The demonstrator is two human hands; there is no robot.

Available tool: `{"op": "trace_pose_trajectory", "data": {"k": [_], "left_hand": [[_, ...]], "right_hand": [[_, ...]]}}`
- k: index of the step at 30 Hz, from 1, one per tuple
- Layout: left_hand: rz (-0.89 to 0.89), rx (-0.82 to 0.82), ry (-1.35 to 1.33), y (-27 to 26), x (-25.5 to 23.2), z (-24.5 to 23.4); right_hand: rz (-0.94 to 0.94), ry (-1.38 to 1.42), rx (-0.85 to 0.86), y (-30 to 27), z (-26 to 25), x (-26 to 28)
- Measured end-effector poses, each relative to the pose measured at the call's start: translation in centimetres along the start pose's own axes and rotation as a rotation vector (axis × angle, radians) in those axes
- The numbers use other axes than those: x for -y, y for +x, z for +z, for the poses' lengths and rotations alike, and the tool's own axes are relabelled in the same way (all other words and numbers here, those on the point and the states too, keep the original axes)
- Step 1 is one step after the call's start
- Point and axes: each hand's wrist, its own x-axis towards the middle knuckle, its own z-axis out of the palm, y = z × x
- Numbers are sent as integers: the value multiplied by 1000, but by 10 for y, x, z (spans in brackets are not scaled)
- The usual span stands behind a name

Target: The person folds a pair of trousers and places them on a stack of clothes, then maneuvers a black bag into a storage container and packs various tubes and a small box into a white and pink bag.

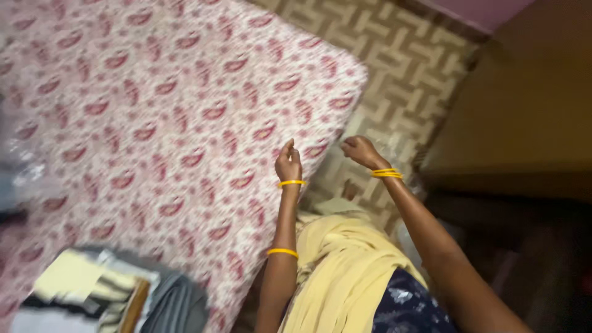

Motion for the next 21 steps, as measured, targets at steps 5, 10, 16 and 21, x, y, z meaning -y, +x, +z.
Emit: {"op": "trace_pose_trajectory", "data": {"k": [5,10,16,21], "left_hand": [[90,186,-96,-12,-71,141],[156,301,5,-2,-133,207],[150,158,63,49,-159,249],[349,54,115,132,-157,289]], "right_hand": [[205,434,-297,-37,-128,-124],[390,541,-375,-41,-197,-169],[177,751,-403,30,-212,-149],[161,671,-236,108,-233,-111]]}}
